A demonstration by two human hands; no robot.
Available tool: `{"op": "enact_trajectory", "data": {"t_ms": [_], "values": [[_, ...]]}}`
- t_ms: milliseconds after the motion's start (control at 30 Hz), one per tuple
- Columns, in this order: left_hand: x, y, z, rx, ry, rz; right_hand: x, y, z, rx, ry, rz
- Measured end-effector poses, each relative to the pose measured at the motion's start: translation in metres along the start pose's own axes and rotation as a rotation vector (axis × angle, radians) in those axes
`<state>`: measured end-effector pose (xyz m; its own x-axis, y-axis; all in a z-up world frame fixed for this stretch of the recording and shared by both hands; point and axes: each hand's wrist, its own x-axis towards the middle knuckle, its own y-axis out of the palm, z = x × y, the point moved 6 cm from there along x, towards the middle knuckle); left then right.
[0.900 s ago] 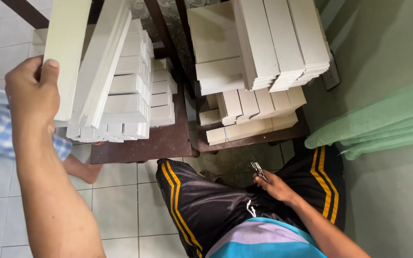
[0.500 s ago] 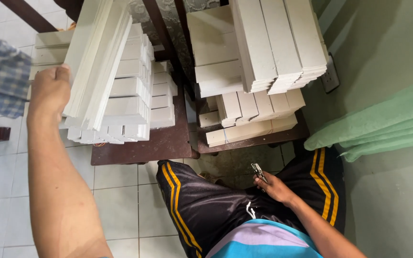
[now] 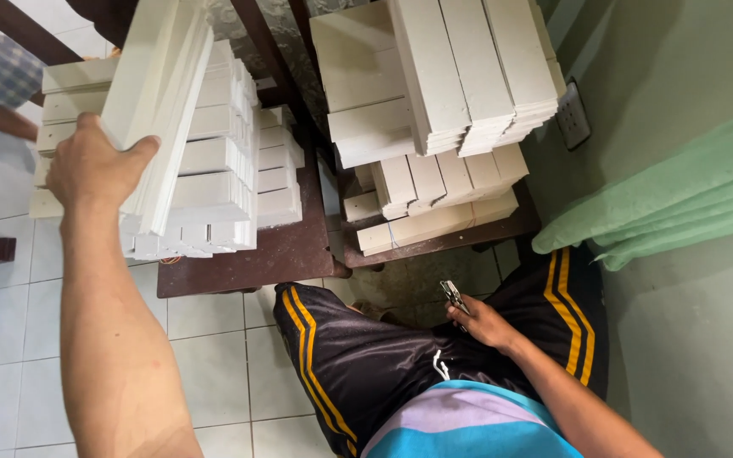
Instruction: The person organizes stacks of white cardboard pieces and staples them together using a hand stapler.
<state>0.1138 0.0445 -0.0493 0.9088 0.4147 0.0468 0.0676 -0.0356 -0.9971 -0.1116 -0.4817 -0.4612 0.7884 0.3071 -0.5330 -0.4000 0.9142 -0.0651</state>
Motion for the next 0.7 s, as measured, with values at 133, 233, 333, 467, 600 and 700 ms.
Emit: {"op": "enact_trajectory", "data": {"t_ms": [133, 233, 333, 467, 600, 700], "values": [[-0.005, -0.004, 0.002, -0.084, -0.017, 0.021, -0.003, 0.000, 0.005, -0.045, 0.031, 0.008], [-0.006, -0.006, 0.001, -0.118, 0.009, -0.018, -0.004, -0.001, 0.006, -0.059, 0.005, 0.005], [-0.010, -0.011, -0.001, -0.169, 0.025, -0.032, -0.006, -0.001, 0.012, -0.079, 0.019, 0.028], [-0.008, -0.008, -0.003, -0.109, -0.010, 0.038, -0.007, 0.000, 0.012, -0.115, 0.026, 0.033], [-0.002, -0.002, 0.000, -0.071, -0.032, 0.071, -0.008, -0.001, 0.016, -0.112, 0.027, 0.008], [-0.003, -0.003, 0.002, -0.098, -0.039, 0.073, -0.008, -0.001, 0.015, -0.112, 0.019, 0.013]]}}
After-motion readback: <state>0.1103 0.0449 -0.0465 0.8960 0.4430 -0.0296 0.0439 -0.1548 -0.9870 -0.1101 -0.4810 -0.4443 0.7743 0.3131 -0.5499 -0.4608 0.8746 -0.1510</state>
